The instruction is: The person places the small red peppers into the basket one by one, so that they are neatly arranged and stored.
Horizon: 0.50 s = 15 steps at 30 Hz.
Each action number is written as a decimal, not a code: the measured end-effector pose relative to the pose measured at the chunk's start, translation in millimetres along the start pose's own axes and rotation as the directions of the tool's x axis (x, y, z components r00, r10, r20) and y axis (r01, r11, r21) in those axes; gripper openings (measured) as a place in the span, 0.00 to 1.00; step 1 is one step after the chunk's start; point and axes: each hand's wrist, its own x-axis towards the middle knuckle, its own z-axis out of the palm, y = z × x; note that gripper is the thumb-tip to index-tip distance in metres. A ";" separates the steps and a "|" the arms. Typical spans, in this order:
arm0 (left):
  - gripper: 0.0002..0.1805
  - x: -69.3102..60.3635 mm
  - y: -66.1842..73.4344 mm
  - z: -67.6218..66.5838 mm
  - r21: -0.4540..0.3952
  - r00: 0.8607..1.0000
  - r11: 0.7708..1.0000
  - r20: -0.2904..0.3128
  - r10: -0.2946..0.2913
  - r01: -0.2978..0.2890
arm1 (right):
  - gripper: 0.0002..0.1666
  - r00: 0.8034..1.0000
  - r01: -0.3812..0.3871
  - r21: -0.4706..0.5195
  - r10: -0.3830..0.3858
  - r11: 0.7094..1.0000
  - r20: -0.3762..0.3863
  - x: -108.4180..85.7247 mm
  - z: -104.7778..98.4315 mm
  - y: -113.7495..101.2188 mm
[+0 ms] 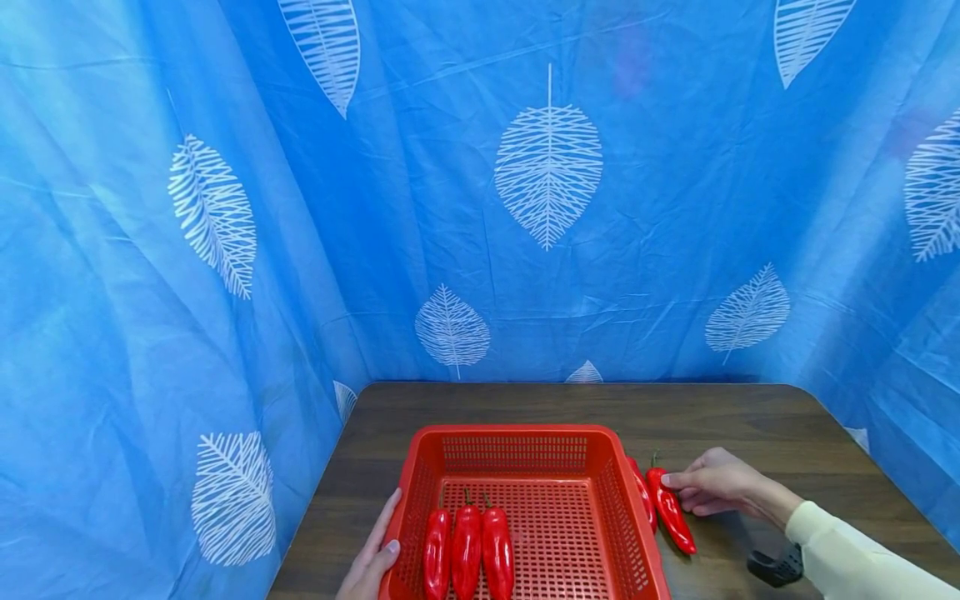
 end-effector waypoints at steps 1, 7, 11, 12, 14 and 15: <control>0.44 -0.1 -0.1 0.0 -0.002 1.000 1.000 0.001 -0.003 0.003 | 0.18 1.000 0.001 -0.023 -0.002 1.000 -0.017 0.7 2.3 -0.9; 0.44 -0.6 -0.3 0.1 -0.017 1.000 0.999 -0.008 -0.029 0.028 | 0.17 0.991 -0.015 -0.187 -0.010 0.982 -0.133 7.1 14.3 -7.7; 0.44 -1.2 0.4 0.5 -0.024 0.999 0.999 -0.020 -0.040 0.040 | 0.17 0.990 -0.010 -0.238 -0.023 0.971 -0.136 9.3 17.2 -10.9; 0.44 -1.2 0.7 0.6 -0.023 0.999 0.999 -0.022 -0.040 0.039 | 0.16 0.991 -0.010 -0.242 -0.023 0.970 -0.134 9.4 17.4 -11.6; 0.45 -1.3 1.0 0.7 -0.032 0.998 0.998 -0.029 -0.049 0.048 | 0.16 0.991 -0.012 -0.246 -0.022 0.969 -0.134 9.5 17.4 -13.0; 0.45 -1.2 1.0 0.8 -0.032 0.998 0.998 -0.031 -0.048 0.047 | 0.16 0.991 -0.008 -0.249 -0.026 0.968 -0.130 9.3 17.2 -13.7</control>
